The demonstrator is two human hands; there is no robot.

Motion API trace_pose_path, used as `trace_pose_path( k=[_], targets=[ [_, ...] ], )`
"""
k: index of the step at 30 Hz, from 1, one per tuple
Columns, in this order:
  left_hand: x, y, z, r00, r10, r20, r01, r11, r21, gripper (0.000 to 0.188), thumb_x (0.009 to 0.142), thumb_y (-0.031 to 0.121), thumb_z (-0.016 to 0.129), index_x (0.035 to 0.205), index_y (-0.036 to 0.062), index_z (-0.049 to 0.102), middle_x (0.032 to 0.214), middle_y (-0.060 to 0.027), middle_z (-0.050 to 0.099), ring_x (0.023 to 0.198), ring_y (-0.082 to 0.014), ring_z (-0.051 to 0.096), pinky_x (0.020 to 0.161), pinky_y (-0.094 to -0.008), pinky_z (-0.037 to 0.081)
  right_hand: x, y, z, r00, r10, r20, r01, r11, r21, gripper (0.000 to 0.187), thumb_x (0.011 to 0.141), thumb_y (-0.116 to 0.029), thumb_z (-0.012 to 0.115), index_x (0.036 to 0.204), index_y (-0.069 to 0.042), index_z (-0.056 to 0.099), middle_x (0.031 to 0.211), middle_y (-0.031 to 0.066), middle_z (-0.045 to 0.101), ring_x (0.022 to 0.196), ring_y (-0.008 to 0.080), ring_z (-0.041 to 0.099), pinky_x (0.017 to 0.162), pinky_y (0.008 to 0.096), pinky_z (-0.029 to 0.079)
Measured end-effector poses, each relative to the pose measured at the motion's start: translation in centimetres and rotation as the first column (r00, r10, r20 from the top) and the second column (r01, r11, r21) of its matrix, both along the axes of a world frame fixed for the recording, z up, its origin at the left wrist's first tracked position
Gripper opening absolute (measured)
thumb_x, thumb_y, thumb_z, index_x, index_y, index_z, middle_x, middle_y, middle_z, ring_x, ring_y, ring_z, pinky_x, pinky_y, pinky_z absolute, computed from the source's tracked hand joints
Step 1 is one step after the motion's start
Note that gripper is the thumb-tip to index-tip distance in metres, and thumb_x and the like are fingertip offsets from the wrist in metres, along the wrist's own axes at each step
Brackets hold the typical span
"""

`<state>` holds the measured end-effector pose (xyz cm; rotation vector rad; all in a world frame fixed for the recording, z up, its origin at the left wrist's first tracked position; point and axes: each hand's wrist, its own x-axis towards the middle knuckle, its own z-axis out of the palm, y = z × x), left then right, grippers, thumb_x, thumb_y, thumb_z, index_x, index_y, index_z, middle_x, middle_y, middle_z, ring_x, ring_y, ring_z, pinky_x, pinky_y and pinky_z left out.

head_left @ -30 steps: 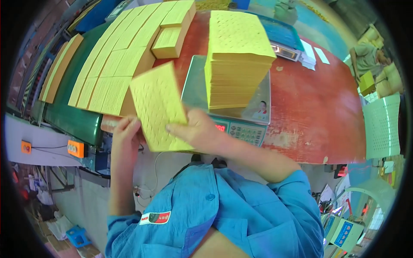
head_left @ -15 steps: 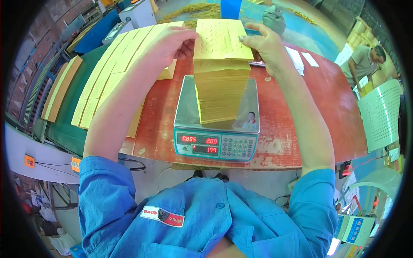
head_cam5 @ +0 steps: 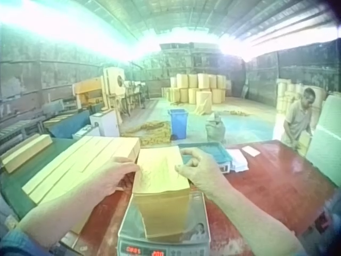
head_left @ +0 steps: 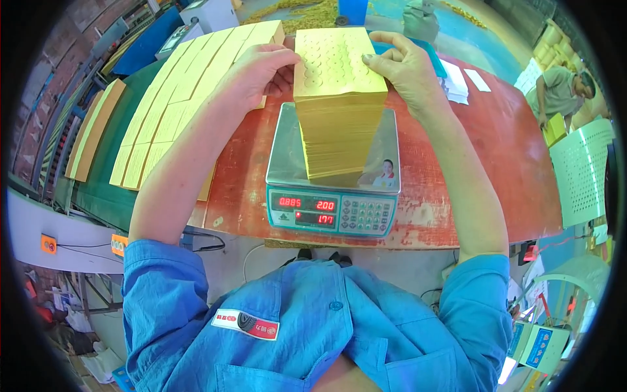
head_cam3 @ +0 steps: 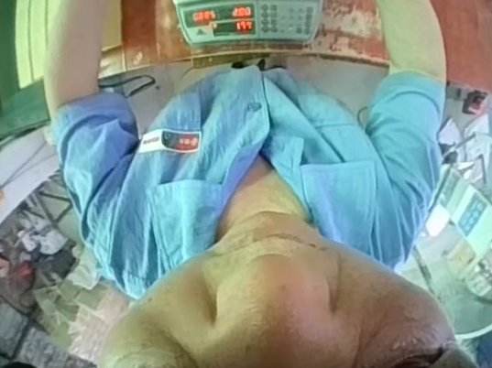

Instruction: Stacking and weighing yellow rectangular pads on a digital scale in a warehouse environment.

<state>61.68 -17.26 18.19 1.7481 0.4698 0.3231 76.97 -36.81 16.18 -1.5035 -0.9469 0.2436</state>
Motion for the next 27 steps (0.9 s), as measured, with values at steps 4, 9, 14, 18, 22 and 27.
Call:
trace_pose_path(
  k=[4, 9, 14, 18, 22, 27],
  targets=[
    [-0.1, -0.1, -0.1, 0.999, 0.025, 0.021, -0.025, 1.000, -0.005, 0.020, 0.087, 0.027, 0.061, 0.075, 0.0107, 0.061, 0.066, -0.0003, 0.061, 0.050, -0.0072, 0.051, 0.046, -0.0216, 0.038, 0.6, 0.3, -0.7, 0.991, -0.074, 0.114, 0.078, 0.996, -0.030, 0.043, 0.082, -0.017, 0.072, 0.119, 0.001, 0.059, 0.074, 0.0043, 0.065, 0.070, 0.0105, 0.059, 0.065, 0.0268, 0.047],
    [-0.8, -1.2, -0.6, 0.997, 0.041, 0.063, -0.041, 0.999, 0.006, 0.022, 0.089, 0.029, 0.060, 0.079, 0.0095, 0.060, 0.066, -0.0006, 0.059, 0.054, -0.0080, 0.053, 0.051, -0.0231, 0.041, -0.5, -0.2, -1.0, 0.908, -0.228, 0.352, 0.254, 0.967, -0.029, 0.039, 0.082, -0.018, 0.072, 0.115, -0.002, 0.062, 0.068, 0.0032, 0.062, 0.064, 0.0105, 0.057, 0.062, 0.0272, 0.046],
    [-3.2, -0.6, -2.3, 0.971, 0.191, 0.141, -0.197, 0.980, 0.027, 0.032, 0.093, 0.037, 0.058, 0.103, 0.0062, 0.060, 0.081, -0.0056, 0.061, 0.063, -0.0115, 0.057, 0.058, -0.0240, 0.044, 0.4, -2.6, -2.6, 0.945, -0.266, 0.191, 0.251, 0.963, 0.100, 0.035, 0.085, -0.018, 0.070, 0.116, -0.003, 0.061, 0.070, 0.0016, 0.062, 0.059, 0.0110, 0.055, 0.057, 0.0271, 0.045],
    [-9.2, 6.3, -4.6, 0.938, 0.292, 0.186, -0.285, 0.956, -0.064, 0.044, 0.099, 0.039, 0.049, 0.125, 0.0033, 0.050, 0.101, -0.0129, 0.066, 0.081, -0.0171, 0.064, 0.070, -0.0281, 0.050, 2.4, -6.0, -3.8, 0.974, -0.222, 0.048, 0.219, 0.974, 0.063, 0.036, 0.091, -0.029, 0.064, 0.118, -0.006, 0.060, 0.084, 0.0011, 0.066, 0.069, 0.0110, 0.057, 0.065, 0.0302, 0.047],
    [-13.0, 8.5, -4.5, 0.870, 0.482, 0.100, -0.464, 0.871, -0.164, 0.045, 0.099, 0.037, 0.050, 0.125, 0.0004, 0.049, 0.114, -0.0170, 0.063, 0.098, -0.0219, 0.063, 0.081, -0.0309, 0.051, 4.8, -8.0, -5.8, 0.983, -0.169, -0.066, 0.174, 0.983, 0.066, 0.032, 0.094, -0.015, 0.058, 0.124, -0.003, 0.059, 0.083, 0.0005, 0.063, 0.067, 0.0037, 0.054, 0.059, 0.0194, 0.042],
    [-14.9, 7.7, -4.7, 0.856, 0.511, 0.074, -0.487, 0.847, -0.212, 0.046, 0.101, 0.036, 0.047, 0.128, -0.0011, 0.046, 0.121, -0.0199, 0.058, 0.105, -0.0235, 0.061, 0.088, -0.0333, 0.051, 4.8, -7.1, -7.9, 0.971, -0.148, -0.187, 0.147, 0.989, -0.022, 0.031, 0.095, -0.019, 0.054, 0.121, -0.002, 0.059, 0.092, 0.0053, 0.065, 0.072, 0.0108, 0.060, 0.063, 0.0242, 0.047]
  ],
)
